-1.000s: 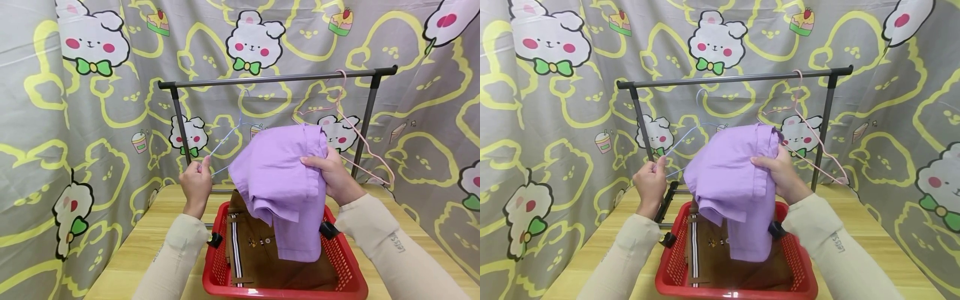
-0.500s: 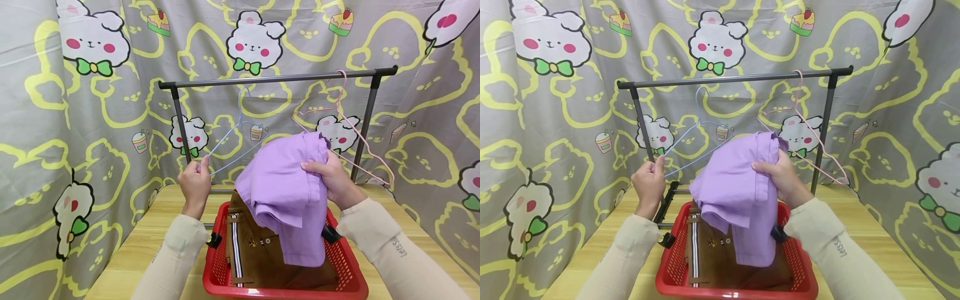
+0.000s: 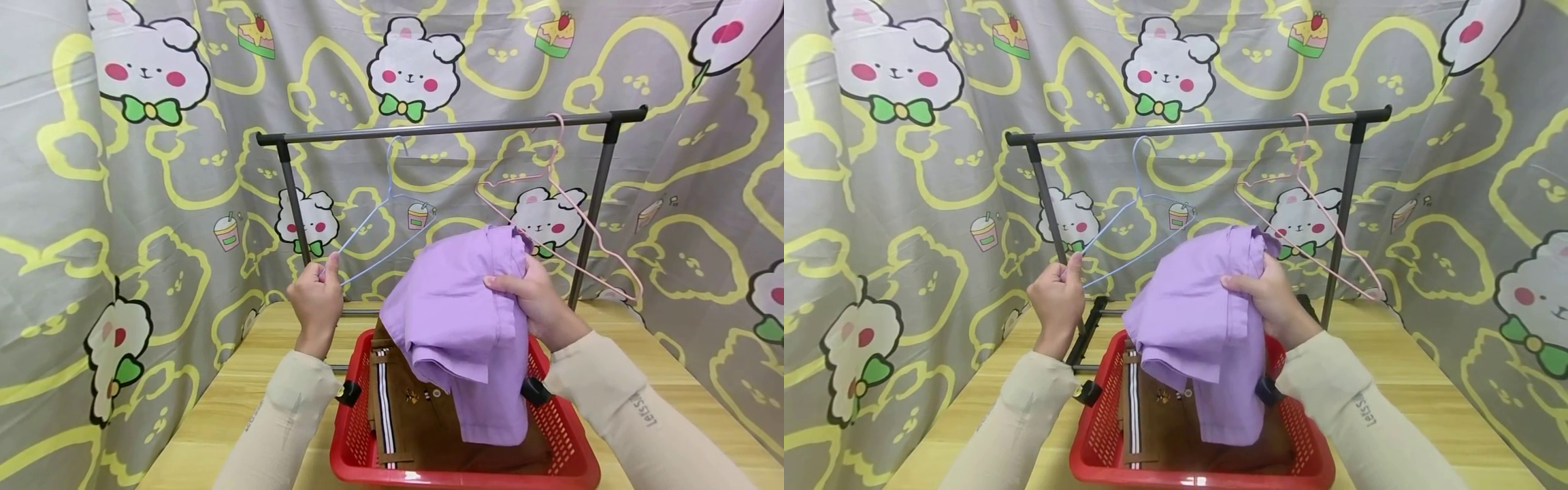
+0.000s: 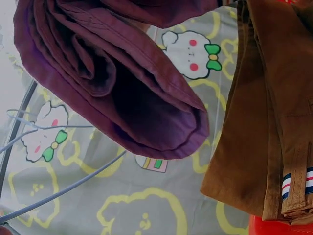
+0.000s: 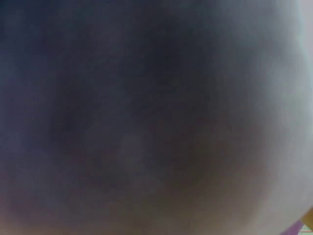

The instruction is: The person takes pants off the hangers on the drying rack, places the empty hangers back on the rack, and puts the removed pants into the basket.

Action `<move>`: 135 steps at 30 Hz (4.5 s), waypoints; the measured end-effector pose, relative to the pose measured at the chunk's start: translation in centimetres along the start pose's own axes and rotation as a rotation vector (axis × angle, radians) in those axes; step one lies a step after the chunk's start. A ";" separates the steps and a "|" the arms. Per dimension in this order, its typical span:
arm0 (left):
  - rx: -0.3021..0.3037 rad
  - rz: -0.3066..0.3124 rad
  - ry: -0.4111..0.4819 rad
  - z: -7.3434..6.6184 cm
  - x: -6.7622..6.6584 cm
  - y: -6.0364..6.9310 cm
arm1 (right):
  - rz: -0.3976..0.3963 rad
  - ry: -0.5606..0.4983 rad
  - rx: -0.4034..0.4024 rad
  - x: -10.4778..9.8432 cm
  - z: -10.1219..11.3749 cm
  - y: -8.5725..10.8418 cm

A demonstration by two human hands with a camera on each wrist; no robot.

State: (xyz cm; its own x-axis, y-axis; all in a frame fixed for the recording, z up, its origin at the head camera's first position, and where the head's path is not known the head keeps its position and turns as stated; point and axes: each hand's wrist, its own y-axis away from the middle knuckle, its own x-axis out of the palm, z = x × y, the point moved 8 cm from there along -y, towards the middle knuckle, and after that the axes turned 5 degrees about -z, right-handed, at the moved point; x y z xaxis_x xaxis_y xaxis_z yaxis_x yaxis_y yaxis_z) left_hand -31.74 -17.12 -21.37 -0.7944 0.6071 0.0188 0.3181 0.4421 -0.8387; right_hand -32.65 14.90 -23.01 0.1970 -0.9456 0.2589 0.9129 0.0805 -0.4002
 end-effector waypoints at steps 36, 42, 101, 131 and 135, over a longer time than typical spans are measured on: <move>0.011 -0.058 0.024 -0.5 -0.7 -0.5 | -0.034 0.089 0.052 -0.7 -3.6 1.4; 0.017 -0.072 0.018 -0.7 -0.8 -0.6 | -0.022 0.098 0.063 -1.0 -4.1 1.7; 0.003 -0.080 0.026 -1.0 -0.6 -0.9 | 0.197 0.137 0.257 -1.5 -9.0 4.2; 0.009 -0.100 0.020 -1.1 -0.9 -1.6 | 0.139 0.550 0.222 -1.2 -10.6 4.2; 0.006 -0.099 0.019 -1.3 -0.9 -1.6 | 0.113 0.709 0.189 -1.5 -10.0 3.9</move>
State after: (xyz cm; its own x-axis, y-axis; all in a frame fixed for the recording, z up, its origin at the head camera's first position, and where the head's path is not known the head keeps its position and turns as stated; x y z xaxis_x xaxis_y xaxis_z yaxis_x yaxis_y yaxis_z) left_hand -30.90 -17.53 -19.35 -0.8121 0.5727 0.1120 0.2348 0.4965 -0.8357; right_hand -32.95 13.43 -33.79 0.0734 -0.8999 -0.4298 0.9594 0.1814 -0.2158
